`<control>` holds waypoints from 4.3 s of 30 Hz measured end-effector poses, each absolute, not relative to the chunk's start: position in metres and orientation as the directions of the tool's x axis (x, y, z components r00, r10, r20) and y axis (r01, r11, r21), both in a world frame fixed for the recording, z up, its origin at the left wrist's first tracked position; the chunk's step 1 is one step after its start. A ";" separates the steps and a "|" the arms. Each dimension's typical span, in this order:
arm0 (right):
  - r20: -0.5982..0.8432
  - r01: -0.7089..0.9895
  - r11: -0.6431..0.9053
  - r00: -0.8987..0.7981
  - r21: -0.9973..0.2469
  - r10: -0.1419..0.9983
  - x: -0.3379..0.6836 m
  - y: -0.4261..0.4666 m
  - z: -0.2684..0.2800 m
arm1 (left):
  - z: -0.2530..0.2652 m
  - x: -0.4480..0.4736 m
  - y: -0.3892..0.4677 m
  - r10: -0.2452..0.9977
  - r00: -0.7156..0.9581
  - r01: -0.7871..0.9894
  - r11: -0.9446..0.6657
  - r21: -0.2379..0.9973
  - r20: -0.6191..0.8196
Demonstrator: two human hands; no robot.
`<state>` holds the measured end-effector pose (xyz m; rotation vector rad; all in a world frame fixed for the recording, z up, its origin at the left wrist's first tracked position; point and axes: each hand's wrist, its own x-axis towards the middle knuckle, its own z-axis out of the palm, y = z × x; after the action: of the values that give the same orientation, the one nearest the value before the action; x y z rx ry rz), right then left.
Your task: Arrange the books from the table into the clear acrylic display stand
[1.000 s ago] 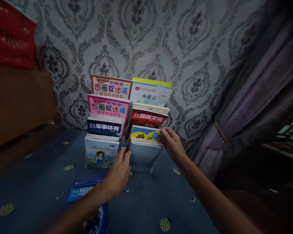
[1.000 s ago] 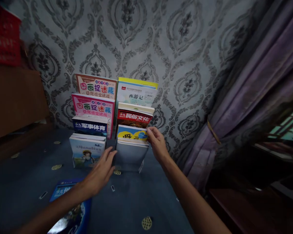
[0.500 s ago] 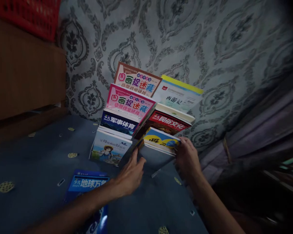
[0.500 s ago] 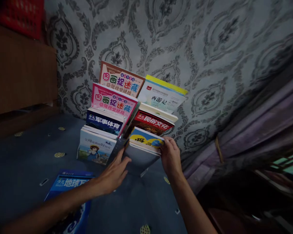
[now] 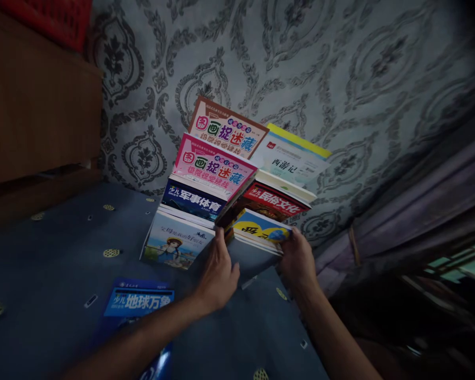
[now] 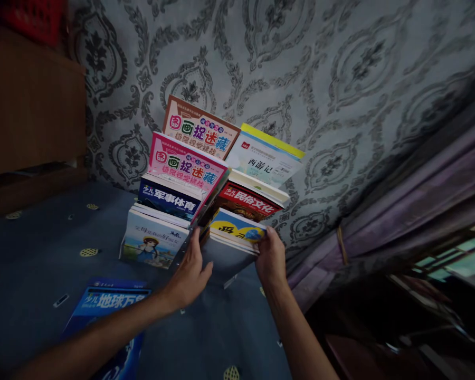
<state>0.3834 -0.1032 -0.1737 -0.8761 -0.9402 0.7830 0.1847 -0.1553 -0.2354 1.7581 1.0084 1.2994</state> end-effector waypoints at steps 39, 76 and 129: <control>0.646 0.438 0.512 0.246 -0.739 0.723 0.290 -0.203 -0.237 | -0.320 -0.062 -0.259 0.953 -0.084 0.818 -0.100 0.566 0.291; -0.067 -0.404 -0.235 -0.387 -0.884 0.920 0.216 -0.251 -0.302 | -0.278 0.017 -0.273 0.959 -0.171 -0.414 0.139 0.900 -0.227; 0.525 -0.077 0.573 0.317 -0.816 0.790 0.379 -0.208 -0.083 | -0.209 0.194 -0.135 0.759 0.002 0.156 -0.643 0.750 0.651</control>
<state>0.3792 -0.2081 -0.0825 -0.7801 -1.1082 0.6532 0.1936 -0.1352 -0.2088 1.8131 0.9405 1.6845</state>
